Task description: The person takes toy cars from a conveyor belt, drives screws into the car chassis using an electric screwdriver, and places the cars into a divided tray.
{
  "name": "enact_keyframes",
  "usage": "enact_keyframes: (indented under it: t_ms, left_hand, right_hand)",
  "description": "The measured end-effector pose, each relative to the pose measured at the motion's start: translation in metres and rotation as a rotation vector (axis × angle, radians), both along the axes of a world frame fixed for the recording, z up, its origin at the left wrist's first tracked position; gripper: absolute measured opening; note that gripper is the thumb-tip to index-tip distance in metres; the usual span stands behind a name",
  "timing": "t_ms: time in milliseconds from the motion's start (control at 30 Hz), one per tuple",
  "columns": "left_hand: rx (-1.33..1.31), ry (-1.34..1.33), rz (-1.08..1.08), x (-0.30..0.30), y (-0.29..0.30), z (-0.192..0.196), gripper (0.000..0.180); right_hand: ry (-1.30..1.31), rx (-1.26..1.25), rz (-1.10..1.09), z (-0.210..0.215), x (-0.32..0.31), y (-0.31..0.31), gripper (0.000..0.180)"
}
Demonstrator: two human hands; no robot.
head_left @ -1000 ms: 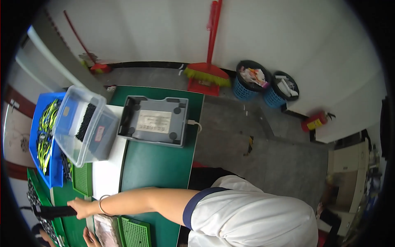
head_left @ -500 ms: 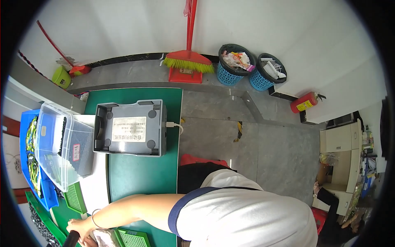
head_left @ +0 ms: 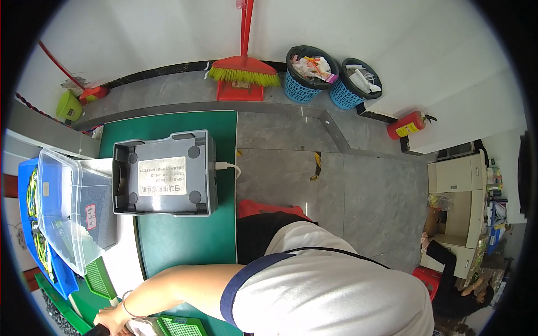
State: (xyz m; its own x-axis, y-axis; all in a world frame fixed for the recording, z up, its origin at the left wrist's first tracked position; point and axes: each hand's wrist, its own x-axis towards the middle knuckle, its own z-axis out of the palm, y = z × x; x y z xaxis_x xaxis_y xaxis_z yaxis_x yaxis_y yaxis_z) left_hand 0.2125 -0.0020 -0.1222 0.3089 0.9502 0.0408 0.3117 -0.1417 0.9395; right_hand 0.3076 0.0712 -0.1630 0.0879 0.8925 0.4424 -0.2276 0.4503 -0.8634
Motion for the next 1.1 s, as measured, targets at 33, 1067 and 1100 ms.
enact_keyframes:
  t_ms: [33,1067,1100]
  left_hand:
    - [0.001,0.016,0.015,0.008,-0.004,0.002,0.05]
    - [0.149,-0.301,0.019,-0.002,0.022,0.017,0.029]
    - [0.14,-0.313,0.024,-0.006,0.022,0.012,0.029]
  right_hand:
    - [0.002,-0.004,0.0,-0.003,0.0,0.002,0.044]
    - [-0.371,-0.004,0.225,0.014,-0.022,0.037,0.042]
    - [-0.346,-0.024,0.219,0.008,-0.018,0.033,0.042]
